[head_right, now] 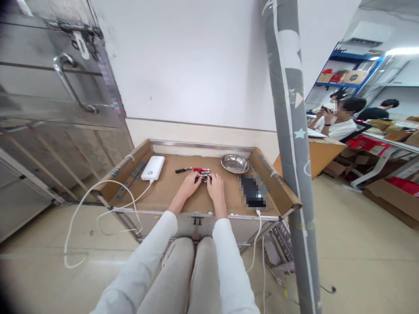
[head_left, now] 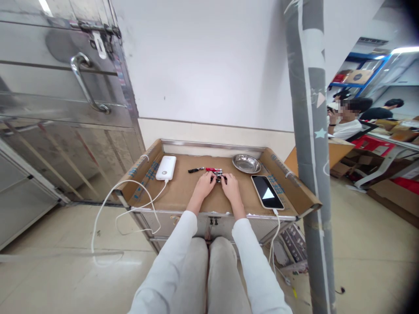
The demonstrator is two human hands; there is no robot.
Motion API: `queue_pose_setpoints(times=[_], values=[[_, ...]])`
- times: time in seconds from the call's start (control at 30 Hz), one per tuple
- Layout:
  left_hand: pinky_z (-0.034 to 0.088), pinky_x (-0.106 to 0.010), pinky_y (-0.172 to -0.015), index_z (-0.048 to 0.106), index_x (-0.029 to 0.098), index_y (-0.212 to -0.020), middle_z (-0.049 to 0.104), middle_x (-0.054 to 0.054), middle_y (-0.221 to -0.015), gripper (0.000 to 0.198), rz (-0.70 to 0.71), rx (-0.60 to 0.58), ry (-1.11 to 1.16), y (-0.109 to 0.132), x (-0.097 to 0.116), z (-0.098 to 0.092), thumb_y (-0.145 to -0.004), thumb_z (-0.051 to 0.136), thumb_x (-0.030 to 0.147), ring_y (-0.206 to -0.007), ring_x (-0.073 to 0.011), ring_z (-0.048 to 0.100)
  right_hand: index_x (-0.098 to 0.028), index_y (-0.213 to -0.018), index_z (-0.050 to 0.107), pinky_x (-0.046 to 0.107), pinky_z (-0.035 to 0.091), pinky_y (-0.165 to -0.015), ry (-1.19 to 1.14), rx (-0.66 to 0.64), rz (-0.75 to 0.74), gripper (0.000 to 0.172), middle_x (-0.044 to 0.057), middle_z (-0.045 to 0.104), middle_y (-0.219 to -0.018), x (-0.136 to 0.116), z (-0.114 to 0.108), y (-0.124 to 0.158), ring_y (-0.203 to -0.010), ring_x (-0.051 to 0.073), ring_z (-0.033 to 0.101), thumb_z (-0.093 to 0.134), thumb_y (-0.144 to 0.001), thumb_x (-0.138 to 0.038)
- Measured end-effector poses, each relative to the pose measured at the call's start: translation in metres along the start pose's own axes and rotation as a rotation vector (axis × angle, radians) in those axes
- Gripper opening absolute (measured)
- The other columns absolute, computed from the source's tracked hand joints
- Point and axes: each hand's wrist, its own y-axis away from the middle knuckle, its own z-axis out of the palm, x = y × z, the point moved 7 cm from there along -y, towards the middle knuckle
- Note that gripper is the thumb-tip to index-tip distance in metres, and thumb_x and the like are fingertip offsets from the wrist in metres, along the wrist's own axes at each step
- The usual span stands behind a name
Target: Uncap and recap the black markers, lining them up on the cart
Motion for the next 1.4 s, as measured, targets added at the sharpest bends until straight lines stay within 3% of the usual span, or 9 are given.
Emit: queue_pose_setpoints(times=[1.4], values=[[0.046,-0.034,-0.087,0.055,0.019,-0.086,0.063,-0.007,-0.096,0.013,-0.008,-0.019,-0.046,-0.0015,-0.0047,0.0056,-0.09,0.042,0.02,-0.093,-0.0183,0.059,-0.017,-0.094,0.063,0.033,0.043,-0.08,-0.069,-0.003,0.01,0.027,0.01,0.062,-0.094,0.0032,0.0009,0.0012,-0.088,0.021,0.057,0.037,-0.091,-0.026]])
